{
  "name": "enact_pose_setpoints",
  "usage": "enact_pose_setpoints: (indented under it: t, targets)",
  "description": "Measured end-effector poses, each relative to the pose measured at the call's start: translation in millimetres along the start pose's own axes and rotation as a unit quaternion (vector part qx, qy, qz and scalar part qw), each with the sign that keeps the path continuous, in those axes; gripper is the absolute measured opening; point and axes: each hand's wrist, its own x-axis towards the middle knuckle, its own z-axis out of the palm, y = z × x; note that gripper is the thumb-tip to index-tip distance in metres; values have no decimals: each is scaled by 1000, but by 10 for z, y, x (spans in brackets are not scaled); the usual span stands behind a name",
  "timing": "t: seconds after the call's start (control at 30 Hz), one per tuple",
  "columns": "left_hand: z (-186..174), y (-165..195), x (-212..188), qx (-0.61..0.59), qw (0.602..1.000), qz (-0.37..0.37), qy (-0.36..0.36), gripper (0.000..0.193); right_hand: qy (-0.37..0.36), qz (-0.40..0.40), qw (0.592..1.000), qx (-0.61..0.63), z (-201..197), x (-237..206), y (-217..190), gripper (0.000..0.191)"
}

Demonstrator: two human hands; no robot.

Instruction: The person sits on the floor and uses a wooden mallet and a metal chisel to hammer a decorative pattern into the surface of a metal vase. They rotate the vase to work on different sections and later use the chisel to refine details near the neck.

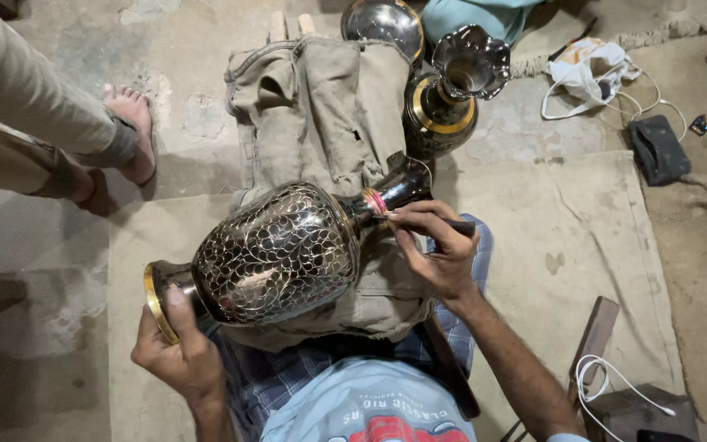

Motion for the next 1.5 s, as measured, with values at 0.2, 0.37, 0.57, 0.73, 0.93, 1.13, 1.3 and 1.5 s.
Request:
enact_pose_setpoints:
  t: [0.2,0.37,0.57,0.73,0.93,1.13,1.3,1.5]
  targets:
    - [108,-531,-194,-5,992,125,17,57,2,27,1000,-3,-31,48,-89,23]
    - [248,-575,-292,18,980,164,110,56,-6,28,1000,0,-59,112,-103,22]
    - [244,-420,-215,29,985,121,116,46,-15,41,999,-18,-86,199,-115,20]
    - [224,-362,-211,15,985,145,96,43,-32,42,999,-10,-123,228,-119,19]
    - [223,-356,-235,33,983,143,108,42,-52,40,998,14,-135,259,-18,18]
    - [211,-326,-227,63,981,145,109,41,-55,-5,998,-25,-143,184,-35,18]
    - [215,-264,-202,46,984,143,96,41,-21,26,999,-24,-103,137,-12,19]
    - [240,-219,-200,43,984,130,110,42,-25,-79,996,-17,-87,83,149,21]
